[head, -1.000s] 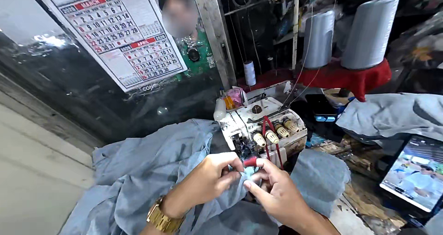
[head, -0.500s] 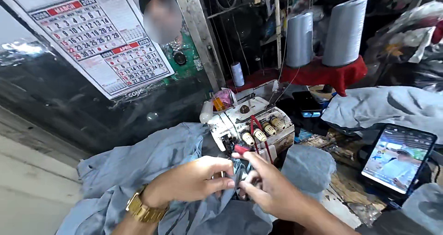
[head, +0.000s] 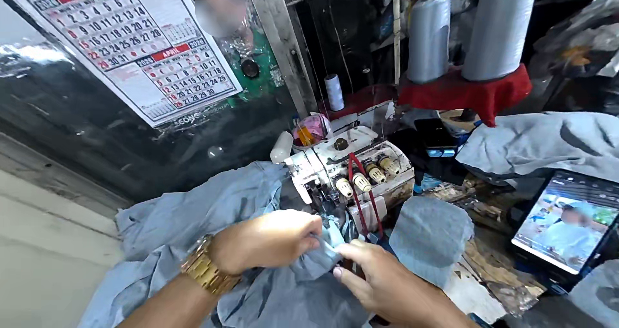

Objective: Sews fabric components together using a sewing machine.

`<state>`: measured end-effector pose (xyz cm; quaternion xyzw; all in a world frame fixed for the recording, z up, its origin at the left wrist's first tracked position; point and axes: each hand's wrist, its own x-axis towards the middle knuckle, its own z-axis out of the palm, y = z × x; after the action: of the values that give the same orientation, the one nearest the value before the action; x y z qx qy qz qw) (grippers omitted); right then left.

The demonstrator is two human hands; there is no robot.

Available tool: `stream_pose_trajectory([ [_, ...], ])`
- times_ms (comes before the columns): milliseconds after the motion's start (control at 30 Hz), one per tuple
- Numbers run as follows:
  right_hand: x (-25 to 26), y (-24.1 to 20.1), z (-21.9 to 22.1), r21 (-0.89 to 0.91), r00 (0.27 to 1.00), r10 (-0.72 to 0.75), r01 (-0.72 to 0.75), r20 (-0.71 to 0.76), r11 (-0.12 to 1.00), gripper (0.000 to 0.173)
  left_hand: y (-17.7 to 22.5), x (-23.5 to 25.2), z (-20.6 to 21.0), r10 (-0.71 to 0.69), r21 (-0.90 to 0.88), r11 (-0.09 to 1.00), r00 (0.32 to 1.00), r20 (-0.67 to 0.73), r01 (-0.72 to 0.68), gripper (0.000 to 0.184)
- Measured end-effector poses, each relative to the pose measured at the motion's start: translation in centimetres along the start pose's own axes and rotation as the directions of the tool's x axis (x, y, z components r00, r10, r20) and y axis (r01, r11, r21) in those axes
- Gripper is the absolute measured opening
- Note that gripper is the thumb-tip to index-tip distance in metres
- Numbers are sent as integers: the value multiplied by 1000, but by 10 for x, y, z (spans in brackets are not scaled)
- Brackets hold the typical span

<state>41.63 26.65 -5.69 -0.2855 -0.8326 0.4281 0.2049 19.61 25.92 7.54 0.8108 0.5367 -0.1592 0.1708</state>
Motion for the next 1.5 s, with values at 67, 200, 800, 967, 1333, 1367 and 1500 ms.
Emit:
stream_pose_trajectory([
  [67, 15, -2, -11, 206, 995, -24, 5, 92, 979, 28, -4, -6, 1, -8, 103, 994, 996, -94, 18, 28],
  [200, 31, -2, -32, 474, 948, -57, -105, 314, 874, 28, 15, -11, 10, 9, 184, 982, 953, -303, 49, 24],
  [800, 20, -1, -12, 521, 988, -66, -18, 141, 853, 24, -6, -6, 22, 171, 113, 984, 890, -423, -136, 16],
  [967, 11, 0, -11, 518, 987, -93, 13, 129, 856, 24, 8, -10, 11, 144, -69, 985, 970, -195, -160, 24],
  [1333, 25, 10, -21, 542, 977, -120, 7, 174, 840, 23, -6, -5, 41, 130, -22, 987, 876, -464, -158, 28],
  [1367, 25, 12, -20, 549, 981, -116, 10, 159, 836, 23, -9, -3, 46, 134, -33, 984, 858, -495, -173, 27],
  [1500, 22, 19, -12, 525, 995, -95, 65, 30, 848, 25, -3, -6, 71, 48, -57, 992, 775, -631, -108, 26],
])
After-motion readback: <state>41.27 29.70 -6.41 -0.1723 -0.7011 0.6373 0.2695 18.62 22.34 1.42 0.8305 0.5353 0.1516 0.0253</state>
